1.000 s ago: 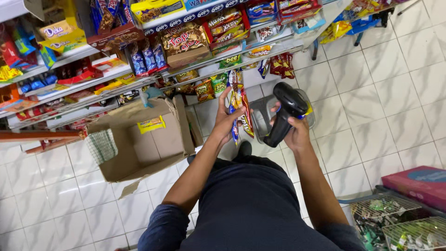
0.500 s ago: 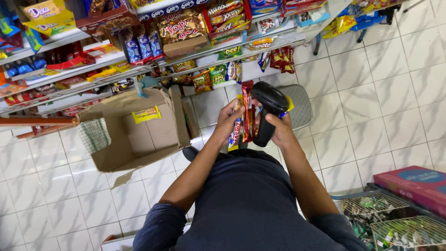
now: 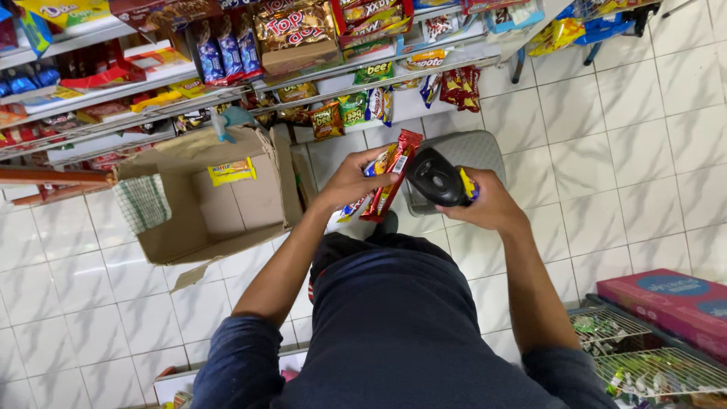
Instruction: The person takes various snack packages out of a cardboard box and scans each one with a handheld scanner before placing them back into the box or onto a shelf.
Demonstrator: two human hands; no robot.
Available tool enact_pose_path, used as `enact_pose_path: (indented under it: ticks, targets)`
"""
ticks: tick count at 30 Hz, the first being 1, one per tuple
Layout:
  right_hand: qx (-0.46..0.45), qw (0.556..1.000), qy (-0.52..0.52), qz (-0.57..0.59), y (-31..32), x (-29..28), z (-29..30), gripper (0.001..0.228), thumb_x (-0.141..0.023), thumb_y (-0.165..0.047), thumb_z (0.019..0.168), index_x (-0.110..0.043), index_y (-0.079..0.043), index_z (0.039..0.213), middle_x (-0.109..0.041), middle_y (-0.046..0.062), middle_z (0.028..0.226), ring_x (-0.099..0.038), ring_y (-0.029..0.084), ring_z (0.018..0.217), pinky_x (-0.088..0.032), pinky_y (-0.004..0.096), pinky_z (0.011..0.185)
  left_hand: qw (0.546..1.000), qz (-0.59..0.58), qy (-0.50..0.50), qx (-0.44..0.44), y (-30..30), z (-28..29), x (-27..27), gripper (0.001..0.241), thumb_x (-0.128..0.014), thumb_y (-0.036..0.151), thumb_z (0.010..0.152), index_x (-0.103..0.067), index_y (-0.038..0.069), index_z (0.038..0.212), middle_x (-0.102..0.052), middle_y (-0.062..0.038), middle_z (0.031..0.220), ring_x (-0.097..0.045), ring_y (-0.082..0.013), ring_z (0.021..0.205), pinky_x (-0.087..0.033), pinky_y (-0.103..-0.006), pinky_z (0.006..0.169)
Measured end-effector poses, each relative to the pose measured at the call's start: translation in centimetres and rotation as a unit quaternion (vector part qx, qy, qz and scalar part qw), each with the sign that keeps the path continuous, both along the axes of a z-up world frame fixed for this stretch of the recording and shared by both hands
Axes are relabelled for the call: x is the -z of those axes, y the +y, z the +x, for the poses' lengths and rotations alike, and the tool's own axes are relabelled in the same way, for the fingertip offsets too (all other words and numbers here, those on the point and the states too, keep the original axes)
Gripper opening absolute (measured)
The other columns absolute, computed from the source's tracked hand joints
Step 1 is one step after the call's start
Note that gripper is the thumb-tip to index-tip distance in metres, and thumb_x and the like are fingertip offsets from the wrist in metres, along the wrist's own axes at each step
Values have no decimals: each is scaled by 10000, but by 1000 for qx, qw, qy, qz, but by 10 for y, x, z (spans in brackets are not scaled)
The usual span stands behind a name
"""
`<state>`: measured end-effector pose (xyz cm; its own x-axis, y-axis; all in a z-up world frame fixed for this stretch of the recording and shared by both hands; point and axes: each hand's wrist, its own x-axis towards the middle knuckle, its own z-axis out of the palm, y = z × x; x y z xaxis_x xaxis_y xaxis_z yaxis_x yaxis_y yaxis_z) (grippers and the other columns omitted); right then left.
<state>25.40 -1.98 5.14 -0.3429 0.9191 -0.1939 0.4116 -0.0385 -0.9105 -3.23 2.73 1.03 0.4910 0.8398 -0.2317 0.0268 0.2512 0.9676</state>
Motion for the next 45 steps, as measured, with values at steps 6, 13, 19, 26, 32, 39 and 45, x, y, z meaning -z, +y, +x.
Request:
enact_pose_path:
  ticks: [6, 13, 19, 26, 32, 39, 45]
  targets:
    - [-36, 998, 9, -45, -4, -2, 1, 422, -911, -138, 660, -694, -32, 1006, -690, 28, 827, -580, 93, 756, -524, 282, 703, 999, 31, 8, 34, 0, -1, -6, 611, -821, 163, 907, -595, 94, 1470, -735, 7, 1179, -618, -36, 934, -542, -221, 777]
    - [3, 997, 68, -28, -14, 28, 15, 430, -912, -137, 703, -694, -24, 1055, -716, 39, 917, -628, 105, 841, -529, 286, 779, 998, -37, 43, 7, -10, 4, -5, 662, -825, 195, 863, -574, 134, 1473, -729, 21, 1055, -627, -41, 778, -537, -227, 581]
    - [132, 869, 446, -168, -25, 65, 2, 454, -812, -111, 810, -621, -38, 1216, -687, 78, 952, -702, 229, 819, -584, 396, 715, 987, 151, 49, -38, -19, 10, -2, 605, -857, 162, 846, -569, 78, 1371, -724, -83, 1186, -674, -162, 1039, -544, -346, 927]
    - [269, 843, 418, -206, -16, 84, -32, 425, -759, -97, 871, -574, -56, 1251, -670, 110, 909, -675, 229, 730, -588, 387, 646, 889, 389, 233, -61, -27, 21, -8, 572, -828, 134, 788, -614, 134, 1318, -702, -92, 1191, -639, -322, 1067, -551, -409, 878]
    - [329, 824, 408, -213, -13, 87, -53, 360, -705, -24, 854, -578, -65, 1188, -700, 95, 967, -734, 243, 791, -588, 374, 660, 869, 402, 287, -26, -27, 26, -13, 576, -814, 119, 781, -618, 169, 1320, -710, -18, 1155, -624, -263, 1132, -556, -394, 851]
    - [337, 804, 462, -164, -7, 101, -55, 365, -685, 57, 856, -594, -43, 1195, -670, 105, 960, -681, 239, 790, -601, 384, 717, 860, 421, 269, -104, -27, 15, -19, 591, -868, 177, 758, -615, 136, 1290, -692, -61, 1186, -595, -296, 1142, -542, -412, 895]
    - [309, 782, 514, -171, 13, 86, -45, 432, -669, 65, 847, -586, -59, 1252, -662, 105, 1007, -671, 230, 826, -599, 380, 737, 908, 283, 123, -283, -10, -15, 3, 489, -837, 176, 867, -608, 56, 1281, -659, -84, 1183, -621, -192, 1033, -527, -330, 843]
